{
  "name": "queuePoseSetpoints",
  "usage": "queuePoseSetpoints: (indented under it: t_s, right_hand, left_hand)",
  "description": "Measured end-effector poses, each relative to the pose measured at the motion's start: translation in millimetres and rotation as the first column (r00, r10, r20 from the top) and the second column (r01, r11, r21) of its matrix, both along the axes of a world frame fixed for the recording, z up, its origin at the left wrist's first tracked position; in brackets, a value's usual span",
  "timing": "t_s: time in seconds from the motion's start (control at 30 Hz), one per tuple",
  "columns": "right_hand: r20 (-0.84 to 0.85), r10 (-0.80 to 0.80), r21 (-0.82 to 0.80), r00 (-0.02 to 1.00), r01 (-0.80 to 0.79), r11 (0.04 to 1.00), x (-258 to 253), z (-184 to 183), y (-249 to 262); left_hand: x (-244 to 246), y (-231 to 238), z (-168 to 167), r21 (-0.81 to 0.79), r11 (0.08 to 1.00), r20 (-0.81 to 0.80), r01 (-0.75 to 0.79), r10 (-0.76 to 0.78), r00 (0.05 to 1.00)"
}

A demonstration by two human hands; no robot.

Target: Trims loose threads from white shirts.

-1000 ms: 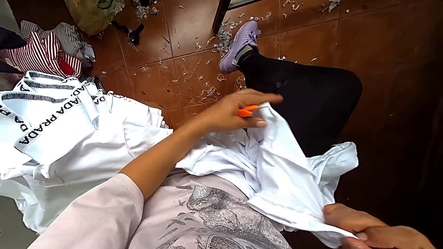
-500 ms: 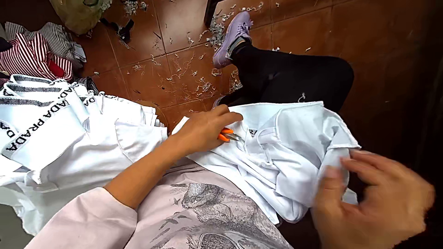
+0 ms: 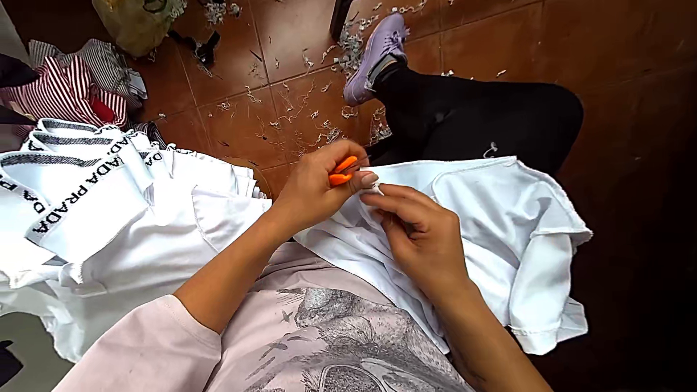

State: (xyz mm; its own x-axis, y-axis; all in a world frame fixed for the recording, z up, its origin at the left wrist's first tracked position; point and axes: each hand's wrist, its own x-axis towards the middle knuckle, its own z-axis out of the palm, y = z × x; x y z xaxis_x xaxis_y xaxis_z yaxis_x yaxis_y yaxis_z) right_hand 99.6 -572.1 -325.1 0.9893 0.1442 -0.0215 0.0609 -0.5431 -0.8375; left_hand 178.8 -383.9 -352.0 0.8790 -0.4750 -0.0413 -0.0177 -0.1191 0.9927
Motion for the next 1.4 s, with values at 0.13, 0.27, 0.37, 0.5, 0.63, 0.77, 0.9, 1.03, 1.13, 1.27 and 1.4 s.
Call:
queuePoseSetpoints:
  t_s: [0.13, 0.27, 0.37, 0.5, 0.63, 0.77, 0.9, 1.03, 1.13, 1.27, 1.4]
  right_hand:
    - [-0.097, 0.012, 0.091, 0.995, -0.003, 0.996, 3, 5, -6]
    - [-0.188, 0.022, 0.110, 0.982, -0.001, 0.994, 6, 9, -9]
    - [-0.203, 0.049, 0.094, 0.978, -0.031, 0.995, 10, 11, -10]
    - [-0.197, 0.080, 0.066, 0.977, -0.068, 0.995, 13, 13, -9]
    - [-0.211, 0.143, -0.039, 0.967, -0.155, 0.987, 23, 18, -9]
    - [-0.199, 0.296, -0.459, 0.934, -0.355, 0.814, 81, 62, -13]
    - [0.008, 0.198, -0.615, 0.980, -0.152, 0.774, 121, 88, -23]
    - [-0.113, -0.099, -0.692, 0.989, -0.007, 0.721, 93, 80, -56]
    - [-0.186, -0.250, -0.615, 0.950, 0.086, 0.784, 56, 56, -74]
    - [-0.121, -0.301, -0.419, 0.946, 0.226, 0.880, 17, 40, -87]
    - [-0.030, -0.325, -0.161, 0.945, 0.316, 0.935, 0, 36, -89]
  left_hand:
    - [5, 19, 5, 0.296, 0.953, 0.151, 0.063, -0.111, 0.982]
    - [6, 24, 8, 0.403, 0.902, 0.283, 0.152, -0.281, 0.917]
    - [9, 14, 10, 0.421, 0.883, 0.280, 0.209, -0.346, 0.896]
    - [13, 6, 9, 0.407, 0.883, 0.296, 0.235, -0.370, 0.881]
    - [14, 8, 3, 0.371, 0.905, 0.316, 0.208, -0.334, 0.888]
    - [8, 15, -9, 0.303, 0.944, 0.196, 0.131, -0.197, 0.961]
    - [0, 18, -14, 0.319, 0.945, 0.150, 0.069, -0.123, 0.981]
    - [-2, 14, -14, 0.298, 0.954, 0.142, 0.014, -0.059, 0.988]
    - [1, -5, -10, 0.219, 0.975, 0.197, -0.034, -0.010, 0.980]
    - [18, -44, 4, 0.068, 0.998, 0.166, 0.003, -0.015, 0.986]
    - [44, -88, 1, -0.053, 0.959, 0.050, 0.280, -0.277, 0.959]
